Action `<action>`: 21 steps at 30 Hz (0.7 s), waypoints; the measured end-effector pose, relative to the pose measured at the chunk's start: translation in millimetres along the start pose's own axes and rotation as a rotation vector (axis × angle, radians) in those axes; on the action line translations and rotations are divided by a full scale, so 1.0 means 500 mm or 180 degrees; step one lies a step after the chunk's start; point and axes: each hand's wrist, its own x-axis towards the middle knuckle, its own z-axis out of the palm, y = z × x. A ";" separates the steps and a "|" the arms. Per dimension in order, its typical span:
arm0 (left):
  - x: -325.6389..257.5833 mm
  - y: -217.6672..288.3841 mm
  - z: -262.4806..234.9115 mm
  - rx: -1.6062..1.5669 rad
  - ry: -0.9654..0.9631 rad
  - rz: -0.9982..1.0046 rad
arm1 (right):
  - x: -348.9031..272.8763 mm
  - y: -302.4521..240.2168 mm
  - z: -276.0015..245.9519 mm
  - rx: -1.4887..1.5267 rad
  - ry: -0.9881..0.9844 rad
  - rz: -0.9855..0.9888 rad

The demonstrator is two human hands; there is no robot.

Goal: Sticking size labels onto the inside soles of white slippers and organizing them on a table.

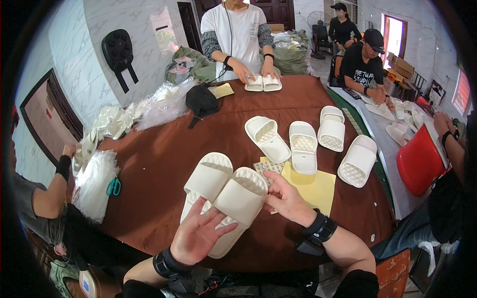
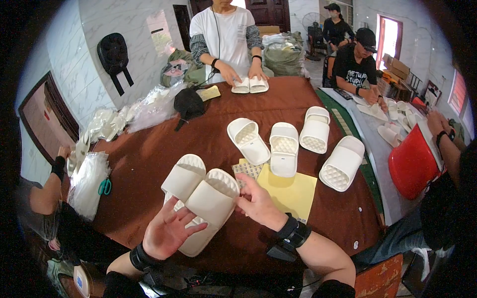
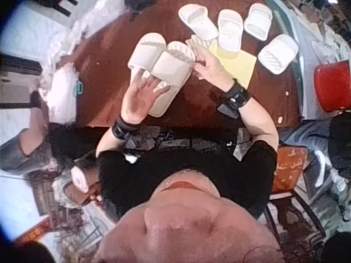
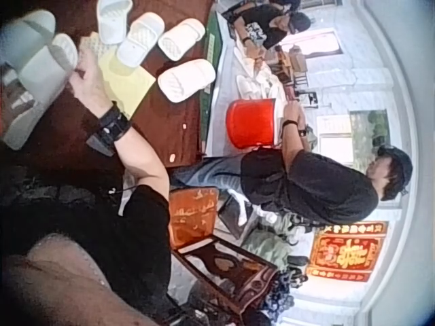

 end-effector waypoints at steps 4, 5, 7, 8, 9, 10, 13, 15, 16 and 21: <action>-0.013 -0.007 0.007 -0.0009 -0.0234 0.0012 | 0.010 0.025 -0.014 -0.0187 0.0321 -0.0449; -0.010 -0.005 0.006 -0.0015 -0.0223 0.0013 | 0.010 0.026 -0.014 -0.0122 0.0426 -0.0599; 0.001 -0.001 0.004 0.0085 -0.0202 0.0077 | 0.012 0.025 -0.004 0.0102 0.0508 -0.0729; 0.004 -0.011 -0.019 0.0103 -0.0194 0.0278 | 0.011 0.022 0.000 0.0325 0.0599 -0.0866; 0.014 -0.011 -0.037 0.0097 -0.0189 0.0279 | 0.008 0.019 0.001 0.0323 0.0594 -0.0860; 0.024 -0.010 -0.054 0.0111 -0.0069 0.0124 | 0.005 0.015 0.002 0.0171 0.0502 -0.0834; 0.031 -0.013 -0.068 -0.0136 0.0213 -0.0137 | -0.008 -0.003 0.005 -0.0043 0.0292 -0.0555; 0.029 -0.010 -0.057 0.0294 0.0616 -0.0280 | -0.010 -0.006 0.002 -0.0099 0.0183 -0.0289; 0.026 -0.007 -0.052 0.0422 0.0586 -0.0280 | -0.012 -0.005 0.000 -0.0160 0.0230 -0.0303; 0.008 0.005 -0.066 0.1320 0.0283 0.0573 | 0.000 0.014 -0.007 -0.0199 0.0417 -0.0556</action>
